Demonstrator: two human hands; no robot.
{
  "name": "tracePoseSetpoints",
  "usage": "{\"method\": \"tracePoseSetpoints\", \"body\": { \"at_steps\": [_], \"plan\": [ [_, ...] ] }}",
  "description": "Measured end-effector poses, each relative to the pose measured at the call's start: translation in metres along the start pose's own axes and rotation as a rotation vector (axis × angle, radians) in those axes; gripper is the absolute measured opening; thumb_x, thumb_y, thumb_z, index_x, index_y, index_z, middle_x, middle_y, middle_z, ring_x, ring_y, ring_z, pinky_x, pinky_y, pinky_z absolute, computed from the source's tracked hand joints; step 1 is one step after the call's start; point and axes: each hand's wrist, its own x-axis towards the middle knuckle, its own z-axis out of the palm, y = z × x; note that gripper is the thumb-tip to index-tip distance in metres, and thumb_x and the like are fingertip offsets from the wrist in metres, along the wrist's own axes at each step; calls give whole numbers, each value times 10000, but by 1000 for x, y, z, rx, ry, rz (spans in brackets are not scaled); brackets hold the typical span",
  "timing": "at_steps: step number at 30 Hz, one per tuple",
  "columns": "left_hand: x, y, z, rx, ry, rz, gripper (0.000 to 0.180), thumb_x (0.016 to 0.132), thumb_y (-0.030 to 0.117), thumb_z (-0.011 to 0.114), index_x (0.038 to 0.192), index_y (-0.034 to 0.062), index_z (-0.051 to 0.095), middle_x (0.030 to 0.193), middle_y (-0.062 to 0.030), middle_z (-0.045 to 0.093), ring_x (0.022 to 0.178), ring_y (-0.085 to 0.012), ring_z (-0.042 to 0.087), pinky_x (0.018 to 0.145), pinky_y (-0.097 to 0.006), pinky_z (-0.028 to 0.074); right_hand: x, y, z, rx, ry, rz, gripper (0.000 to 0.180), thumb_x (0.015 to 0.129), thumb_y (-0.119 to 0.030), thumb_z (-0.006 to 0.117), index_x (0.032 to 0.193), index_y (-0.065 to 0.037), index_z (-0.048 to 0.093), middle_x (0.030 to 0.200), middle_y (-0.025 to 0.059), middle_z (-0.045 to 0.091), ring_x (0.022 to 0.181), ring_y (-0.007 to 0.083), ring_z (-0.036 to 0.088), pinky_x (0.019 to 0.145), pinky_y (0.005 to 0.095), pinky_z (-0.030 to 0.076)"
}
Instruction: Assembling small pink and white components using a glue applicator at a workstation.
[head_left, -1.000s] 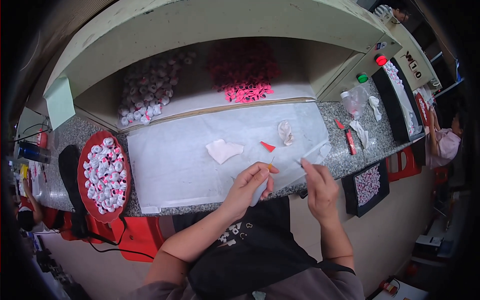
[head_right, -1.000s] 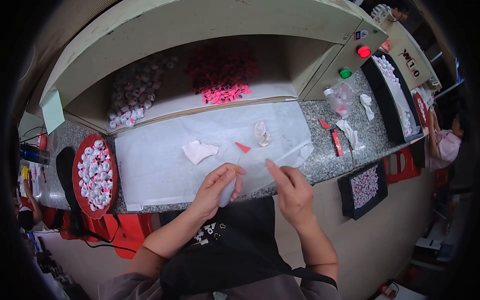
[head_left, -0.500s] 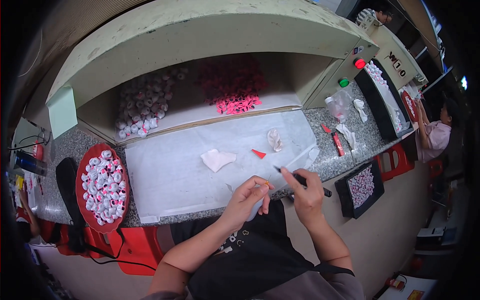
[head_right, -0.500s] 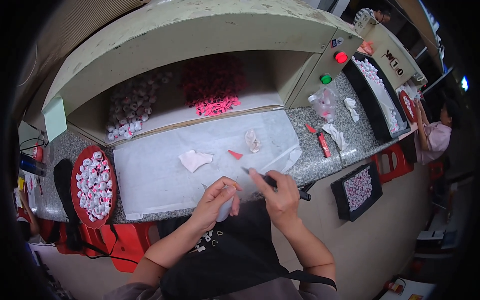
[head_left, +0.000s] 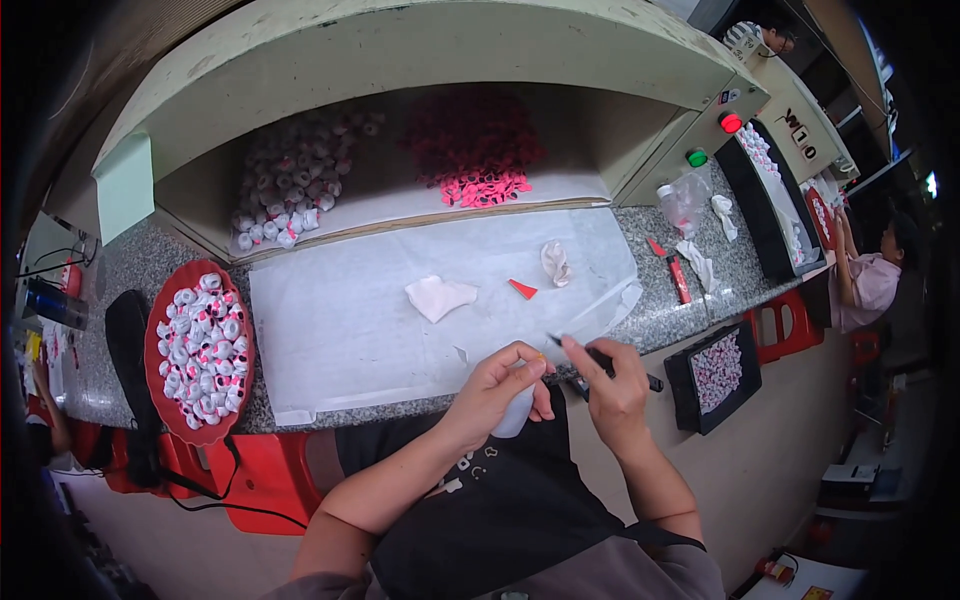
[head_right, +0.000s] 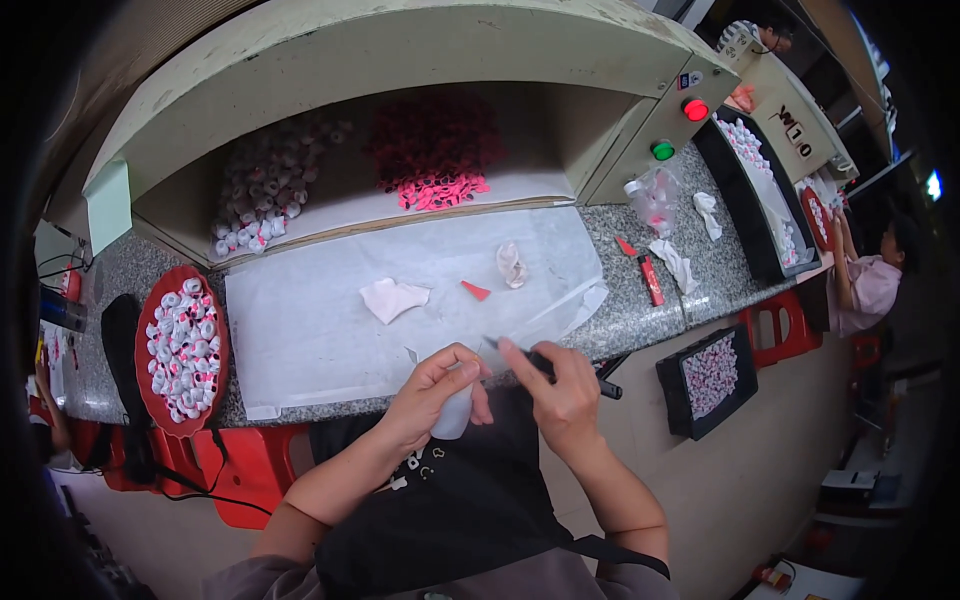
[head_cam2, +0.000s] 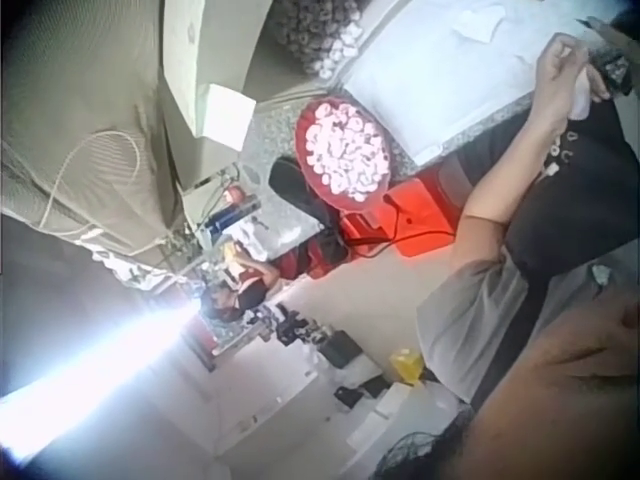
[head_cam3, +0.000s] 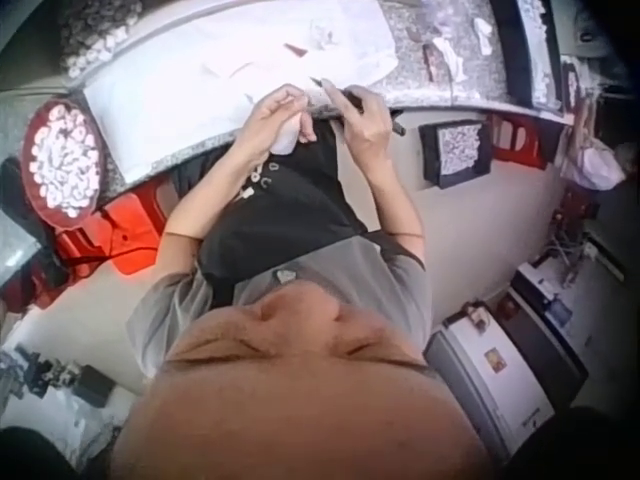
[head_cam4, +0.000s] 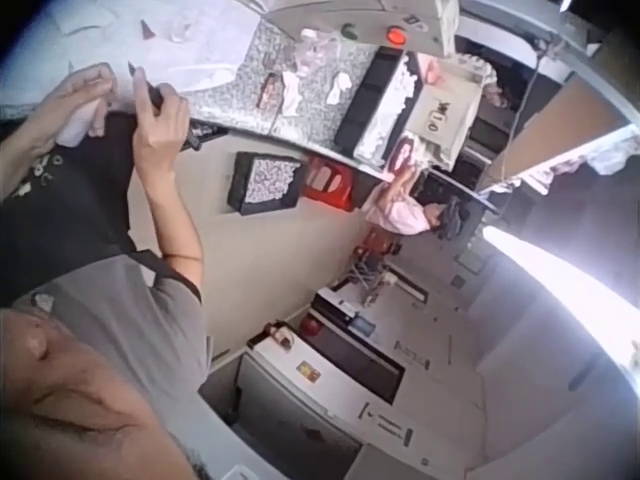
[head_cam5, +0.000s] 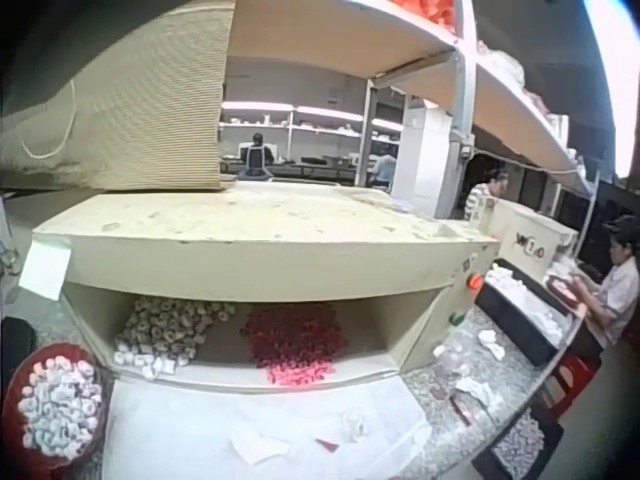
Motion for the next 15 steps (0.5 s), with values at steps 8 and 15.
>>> {"method": "tracePoseSetpoints", "body": {
  "at_steps": [8, 15],
  "plan": [
    [2, 2, -1, -28, 56, -60, 206, 888, 251, 415, 921, 56, 473, 647, -88, 570, 594, -159, 578, 540, -240, 451, -1, 2, 6, 3, -31, -13, 486, 589, 12, 551, 1027, -188, 610, 774, 51, 499, 604, 189, 467, 526, 289, 400],
    [7, -2, -6, -38, 30, -81, 234, 891, 271, 400, 919, 52, 477, 663, -89, 570, 575, -152, 569, 518, -236, 446, -3, 6, 10, -32, -31, -18, 486, 595, 18, 559, 1027, -200, 610, 774, 48, 497, 616, 192, 475, 532, 290, 399]
  ]
}}
